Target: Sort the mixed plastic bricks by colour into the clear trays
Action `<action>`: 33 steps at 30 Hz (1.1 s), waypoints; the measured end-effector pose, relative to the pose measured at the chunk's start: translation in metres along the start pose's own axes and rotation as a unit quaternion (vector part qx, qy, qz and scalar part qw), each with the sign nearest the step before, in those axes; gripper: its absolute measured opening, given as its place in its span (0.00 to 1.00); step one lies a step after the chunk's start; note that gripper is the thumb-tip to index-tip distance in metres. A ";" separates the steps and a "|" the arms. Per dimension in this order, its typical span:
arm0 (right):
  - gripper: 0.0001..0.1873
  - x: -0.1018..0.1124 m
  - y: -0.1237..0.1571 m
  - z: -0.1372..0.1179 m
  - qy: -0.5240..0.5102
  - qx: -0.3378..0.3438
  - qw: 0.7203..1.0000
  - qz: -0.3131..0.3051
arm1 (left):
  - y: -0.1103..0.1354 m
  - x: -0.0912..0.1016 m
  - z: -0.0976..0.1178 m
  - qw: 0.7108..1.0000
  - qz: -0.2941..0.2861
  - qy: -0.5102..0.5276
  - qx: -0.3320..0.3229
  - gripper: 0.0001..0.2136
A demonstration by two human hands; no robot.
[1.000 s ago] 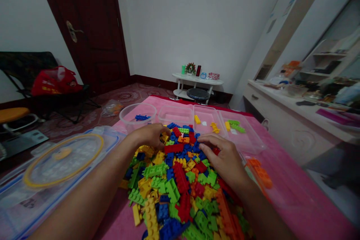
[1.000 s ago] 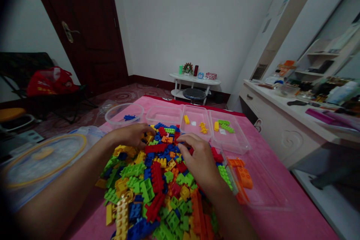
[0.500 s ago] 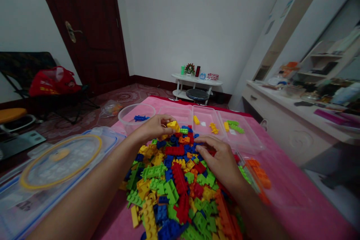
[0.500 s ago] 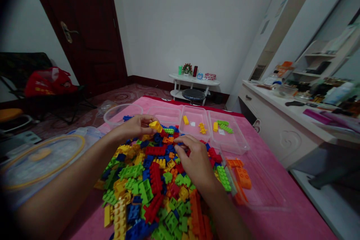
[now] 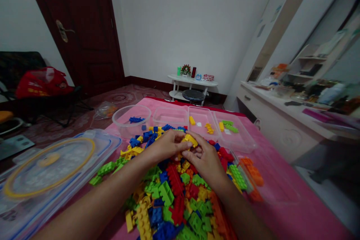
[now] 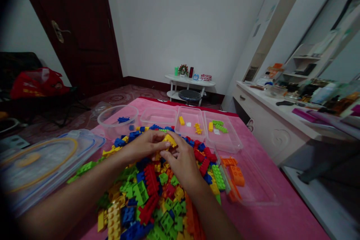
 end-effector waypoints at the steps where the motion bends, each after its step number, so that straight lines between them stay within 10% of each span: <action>1: 0.26 0.000 0.000 0.001 -0.005 -0.002 1.000 0.001 | 0.000 -0.002 0.000 1.000 0.003 -0.001 -0.004 0.21; 12: 0.21 0.028 -0.005 -0.002 0.006 -0.037 0.998 0.056 | 0.001 0.010 -0.004 0.997 0.039 0.053 0.027 0.25; 20: 0.22 0.069 -0.035 0.015 0.065 -0.147 0.987 0.017 | 0.007 0.051 -0.004 0.971 0.072 -0.227 -0.027 0.20; 25: 0.28 0.095 -0.065 0.013 0.287 -0.109 0.944 0.120 | 0.010 0.058 -0.007 0.928 0.093 -0.361 -0.019 0.21; 29: 0.27 0.078 -0.061 -0.002 0.364 -0.036 0.924 0.116 | 0.004 0.047 -0.015 0.902 0.131 -0.407 -0.061 0.24; 33: 0.17 0.035 -0.038 -0.005 0.334 -0.051 0.941 -0.016 | -0.004 0.033 -0.029 0.902 0.104 -0.414 -0.064 0.24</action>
Point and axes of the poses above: each hand's wrist, its own y-axis away from the middle knuckle, its own x-axis out of the back of the hand, z = x × y, the point moved 3 cm from there along -y, towards the middle knuckle, and after that the axes turned 6 degrees about -z, right-handed, at the moved point
